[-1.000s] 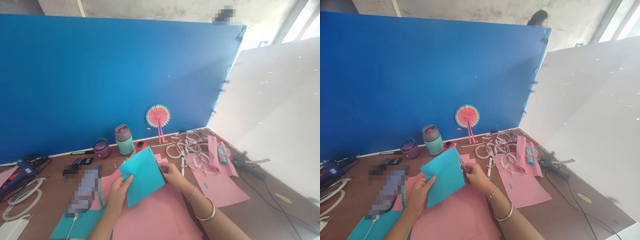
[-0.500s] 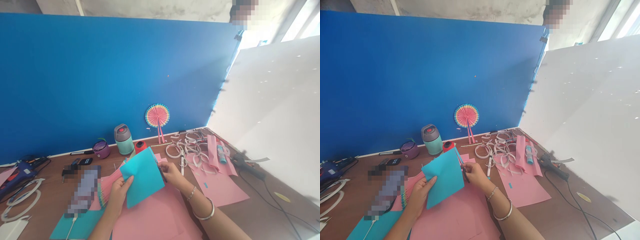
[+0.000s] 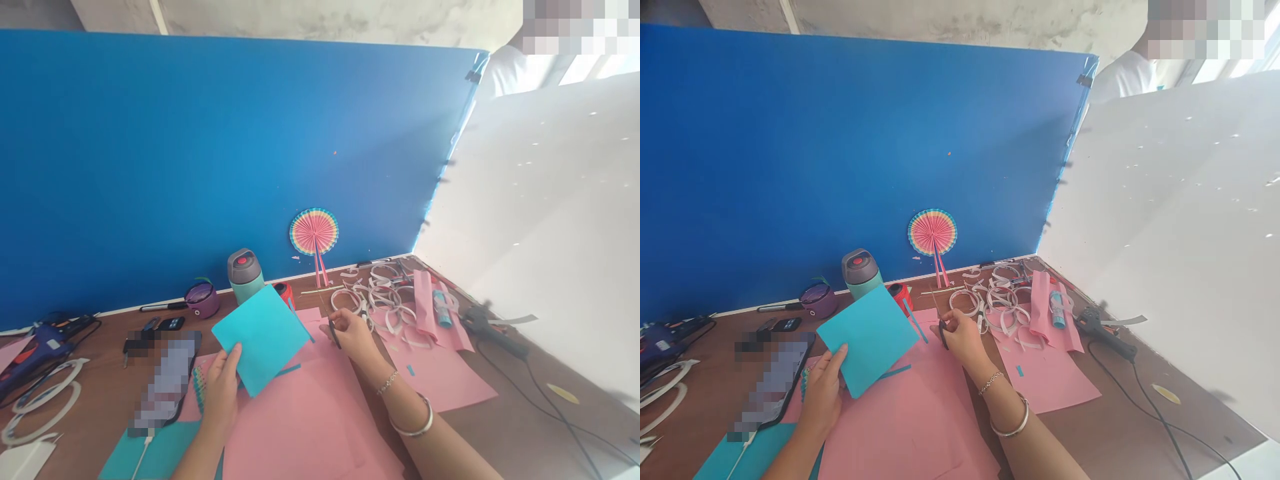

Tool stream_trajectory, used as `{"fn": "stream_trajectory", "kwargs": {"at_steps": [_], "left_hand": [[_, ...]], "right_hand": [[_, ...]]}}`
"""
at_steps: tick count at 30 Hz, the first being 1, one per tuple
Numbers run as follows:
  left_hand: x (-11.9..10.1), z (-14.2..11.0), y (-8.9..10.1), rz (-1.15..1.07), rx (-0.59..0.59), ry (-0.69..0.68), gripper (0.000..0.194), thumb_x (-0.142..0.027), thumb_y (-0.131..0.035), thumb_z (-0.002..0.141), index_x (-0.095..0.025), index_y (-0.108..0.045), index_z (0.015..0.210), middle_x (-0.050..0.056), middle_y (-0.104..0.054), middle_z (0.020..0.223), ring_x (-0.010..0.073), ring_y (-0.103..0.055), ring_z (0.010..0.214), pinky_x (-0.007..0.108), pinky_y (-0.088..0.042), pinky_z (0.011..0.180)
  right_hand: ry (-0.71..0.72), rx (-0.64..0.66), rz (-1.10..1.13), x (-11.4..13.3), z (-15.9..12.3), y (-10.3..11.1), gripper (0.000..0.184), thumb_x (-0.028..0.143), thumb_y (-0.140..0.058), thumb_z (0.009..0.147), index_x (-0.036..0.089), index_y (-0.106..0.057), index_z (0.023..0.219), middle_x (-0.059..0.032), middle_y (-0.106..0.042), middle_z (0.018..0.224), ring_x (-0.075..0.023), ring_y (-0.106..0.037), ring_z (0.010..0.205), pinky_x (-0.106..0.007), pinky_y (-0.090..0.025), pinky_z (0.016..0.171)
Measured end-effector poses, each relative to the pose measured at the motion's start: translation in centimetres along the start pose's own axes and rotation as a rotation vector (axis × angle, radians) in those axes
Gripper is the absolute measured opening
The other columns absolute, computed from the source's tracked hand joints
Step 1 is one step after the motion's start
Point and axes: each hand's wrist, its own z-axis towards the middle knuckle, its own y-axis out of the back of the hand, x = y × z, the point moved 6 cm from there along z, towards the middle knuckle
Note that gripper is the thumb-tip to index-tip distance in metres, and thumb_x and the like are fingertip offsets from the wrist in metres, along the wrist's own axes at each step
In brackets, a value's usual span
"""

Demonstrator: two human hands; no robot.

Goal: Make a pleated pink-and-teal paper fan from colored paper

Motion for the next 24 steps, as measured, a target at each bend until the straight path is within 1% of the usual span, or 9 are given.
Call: {"fn": "stream_trajectory", "kwargs": {"at_steps": [2, 5, 7, 9, 15, 18, 20, 22, 24], "left_hand": [[-0.1, -0.3, -0.6, 0.006, 0.056, 0.006, 0.045, -0.056, -0.071, 0.062, -0.020, -0.067, 0.087, 0.005, -0.071, 0.081, 0.0263, -0.064, 0.083, 0.032, -0.051, 0.067], [-0.1, -1.0, -1.8, 0.051, 0.162, 0.012, 0.044, -0.058, -0.069, 0.063, -0.019, -0.067, 0.084, 0.004, -0.070, 0.074, 0.0258, -0.064, 0.076, 0.032, -0.050, 0.063], [0.0, -1.4, -2.3, 0.087, 0.194, 0.007, 0.045, -0.059, -0.069, 0.063, -0.018, -0.068, 0.083, 0.003, -0.070, 0.069, 0.0242, -0.064, 0.070, 0.032, -0.049, 0.061], [0.0, -1.7, -2.7, 0.098, 0.206, -0.004, 0.048, -0.058, -0.069, 0.062, -0.016, -0.068, 0.084, 0.004, -0.070, 0.068, 0.0233, -0.064, 0.067, 0.031, -0.049, 0.060], [-0.2, -2.1, -3.2, 0.069, 0.241, 0.008, 0.050, -0.057, -0.071, 0.061, -0.014, -0.070, 0.087, 0.007, -0.073, 0.079, 0.0258, -0.066, 0.077, 0.032, -0.052, 0.065], [-0.3, -2.1, -3.4, 0.041, 0.243, 0.006, 0.050, -0.055, -0.072, 0.061, -0.014, -0.070, 0.089, 0.009, -0.073, 0.086, 0.0267, -0.066, 0.083, 0.034, -0.053, 0.069], [-0.4, -2.2, -3.5, 0.031, 0.243, 0.003, 0.049, -0.053, -0.073, 0.062, -0.013, -0.070, 0.090, 0.010, -0.073, 0.090, 0.0269, -0.066, 0.086, 0.034, -0.053, 0.072], [-0.3, -2.2, -3.6, 0.034, 0.242, 0.006, 0.048, -0.053, -0.073, 0.062, -0.013, -0.071, 0.089, 0.010, -0.074, 0.088, 0.0269, -0.067, 0.084, 0.035, -0.053, 0.073], [-0.1, -2.3, -3.7, 0.045, 0.250, 0.015, 0.049, -0.054, -0.073, 0.061, -0.014, -0.071, 0.088, 0.009, -0.074, 0.084, 0.0272, -0.067, 0.082, 0.035, -0.053, 0.072]], "right_hand": [[-0.006, 0.027, 0.119, 0.3, -0.1, 0.0, 0.028, 0.038, -0.071, 0.064, 0.019, -0.055, 0.078, 0.0031, -0.057, 0.056, -0.0127, -0.054, 0.050, -0.023, -0.035, 0.047], [-0.041, 0.178, 0.296, 0.8, -0.5, -1.0, 0.032, 0.036, -0.071, 0.063, 0.017, -0.056, 0.085, 0.0020, -0.058, 0.059, -0.0131, -0.055, 0.054, -0.022, -0.034, 0.046], [-0.042, 0.274, 0.309, 0.9, -0.8, -1.8, 0.032, 0.032, -0.071, 0.061, 0.017, -0.057, 0.086, 0.0027, -0.057, 0.059, -0.0119, -0.054, 0.052, -0.022, -0.033, 0.045], [-0.035, 0.318, 0.278, 0.8, -0.9, -2.1, 0.028, 0.027, -0.068, 0.060, 0.017, -0.057, 0.084, 0.0043, -0.055, 0.057, -0.0099, -0.050, 0.048, -0.021, -0.032, 0.042], [0.008, 0.214, 0.343, 0.5, -0.4, -1.1, 0.023, 0.016, -0.056, 0.057, 0.018, -0.053, 0.080, 0.0068, -0.049, 0.052, -0.0086, -0.047, 0.047, -0.020, -0.030, 0.044], [0.007, 0.186, 0.376, 1.0, -0.3, -0.4, 0.023, 0.015, -0.057, 0.057, 0.018, -0.054, 0.080, 0.0066, -0.049, 0.054, -0.0080, -0.045, 0.047, -0.020, -0.031, 0.046], [-0.003, 0.168, 0.391, 1.2, -0.4, -0.1, 0.023, 0.018, -0.060, 0.060, 0.017, -0.054, 0.082, 0.0051, -0.052, 0.056, -0.0091, -0.047, 0.050, -0.021, -0.033, 0.048], [-0.016, 0.205, 0.391, 1.4, -0.6, -0.4, 0.025, 0.021, -0.063, 0.063, 0.017, -0.055, 0.086, 0.0032, -0.054, 0.061, -0.0106, -0.051, 0.055, -0.022, -0.034, 0.049], [-0.024, 0.285, 0.374, 1.3, -1.0, -1.2, 0.029, 0.022, -0.066, 0.062, 0.017, -0.056, 0.088, 0.0024, -0.056, 0.067, -0.0098, -0.051, 0.057, -0.020, -0.033, 0.048]]}}
